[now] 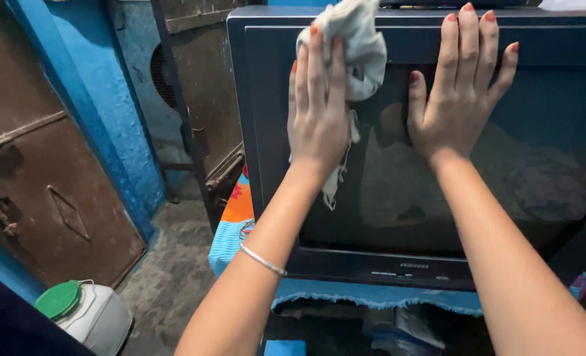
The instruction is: The person wipes the front glass, top, and sides of a television set with a cloth by hand.
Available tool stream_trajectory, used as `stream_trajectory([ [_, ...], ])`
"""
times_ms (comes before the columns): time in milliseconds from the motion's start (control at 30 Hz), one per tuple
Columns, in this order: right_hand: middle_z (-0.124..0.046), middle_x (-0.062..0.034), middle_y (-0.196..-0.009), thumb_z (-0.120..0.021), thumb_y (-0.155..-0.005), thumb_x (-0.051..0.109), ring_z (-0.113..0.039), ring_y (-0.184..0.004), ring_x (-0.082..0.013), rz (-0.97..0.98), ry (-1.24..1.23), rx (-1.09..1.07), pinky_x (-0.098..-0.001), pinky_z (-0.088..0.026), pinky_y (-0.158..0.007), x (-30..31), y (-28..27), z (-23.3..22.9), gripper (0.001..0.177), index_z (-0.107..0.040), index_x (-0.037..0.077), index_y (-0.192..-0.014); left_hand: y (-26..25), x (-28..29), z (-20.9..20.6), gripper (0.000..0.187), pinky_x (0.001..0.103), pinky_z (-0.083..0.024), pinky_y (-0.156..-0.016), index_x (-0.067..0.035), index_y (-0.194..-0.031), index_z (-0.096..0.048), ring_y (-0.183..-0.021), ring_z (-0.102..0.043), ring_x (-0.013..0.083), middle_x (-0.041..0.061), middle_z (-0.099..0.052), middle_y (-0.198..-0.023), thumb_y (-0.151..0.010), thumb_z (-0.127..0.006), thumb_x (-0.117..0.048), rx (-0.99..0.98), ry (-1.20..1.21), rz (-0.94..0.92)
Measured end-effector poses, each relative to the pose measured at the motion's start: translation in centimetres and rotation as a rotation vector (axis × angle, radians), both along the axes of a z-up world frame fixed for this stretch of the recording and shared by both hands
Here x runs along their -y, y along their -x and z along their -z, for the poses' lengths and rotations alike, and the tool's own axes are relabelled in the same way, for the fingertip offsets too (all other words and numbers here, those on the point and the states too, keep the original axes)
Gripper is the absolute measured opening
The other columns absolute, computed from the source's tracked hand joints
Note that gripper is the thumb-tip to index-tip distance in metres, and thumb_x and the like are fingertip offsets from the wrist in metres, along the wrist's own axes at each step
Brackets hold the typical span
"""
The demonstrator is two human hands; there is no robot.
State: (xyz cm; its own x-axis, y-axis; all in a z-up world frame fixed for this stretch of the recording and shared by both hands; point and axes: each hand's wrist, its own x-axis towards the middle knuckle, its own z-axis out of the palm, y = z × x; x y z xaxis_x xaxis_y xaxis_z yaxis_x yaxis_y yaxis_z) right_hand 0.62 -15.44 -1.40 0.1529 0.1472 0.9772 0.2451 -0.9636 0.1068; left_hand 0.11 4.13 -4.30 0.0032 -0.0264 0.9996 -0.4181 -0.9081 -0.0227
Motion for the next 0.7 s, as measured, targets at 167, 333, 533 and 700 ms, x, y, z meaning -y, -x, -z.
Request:
stream_trajectory([
  [167, -0.034, -0.0129, -0.172, -0.030, -0.118, 0.052, -0.022, -0.159, -0.0332, 0.038, 0.003, -0.007, -0.0598, -0.006, -0.127, 0.2, -0.3, 0.1, 0.067, -0.035, 0.006, -0.167, -1.5, 0.2, -3.8, 0.068, 0.044, -0.028, -0.131, -0.009, -0.163, -0.029, -0.156, -0.029, 0.0330, 0.016, -0.025, -0.168, -0.101, -0.055, 0.000, 0.060, 0.004, -0.038],
  [333, -0.033, -0.0126, -0.173, -0.026, -0.119, 0.052, -0.020, -0.161, -0.0338, 0.053, 0.013, -0.024, -0.0597, -0.006, -0.128, 0.3, -0.3, 0.2, 0.067, -0.035, 0.006, -0.167, -1.5, 0.5, -1.2, 0.070, 0.042, -0.027, -0.130, -0.011, -0.164, -0.025, -0.158, -0.027, 0.0301, 0.013, -0.022, -0.168, -0.102, -0.052, 0.004, 0.089, 0.023, -0.073],
  [533, -0.033, -0.0128, -0.172, -0.028, -0.118, 0.051, -0.021, -0.160, -0.0329, 0.051, 0.018, -0.012, -0.0605, -0.006, -0.127, 0.5, -0.5, 0.1, 0.067, -0.034, 0.006, -0.167, 1.1, 1.6, 4.3, 0.068, 0.045, -0.032, -0.129, -0.012, -0.168, -0.027, -0.156, -0.028, 0.0337, 0.013, -0.019, -0.173, -0.109, -0.059, -0.010, -0.042, -0.002, -0.022],
  [700, -0.033, -0.0126, -0.173, -0.028, -0.119, 0.053, -0.020, -0.160, -0.0331, 0.060, 0.013, -0.021, -0.0599, -0.005, -0.128, 0.6, -0.6, 0.2, 0.067, -0.034, 0.007, -0.168, 2.0, 3.0, 6.0, 0.071, 0.054, -0.030, -0.132, -0.008, -0.166, -0.025, -0.160, -0.023, 0.0404, 0.019, -0.020, -0.170, -0.105, -0.059, -0.019, -0.165, 0.041, 0.096],
])
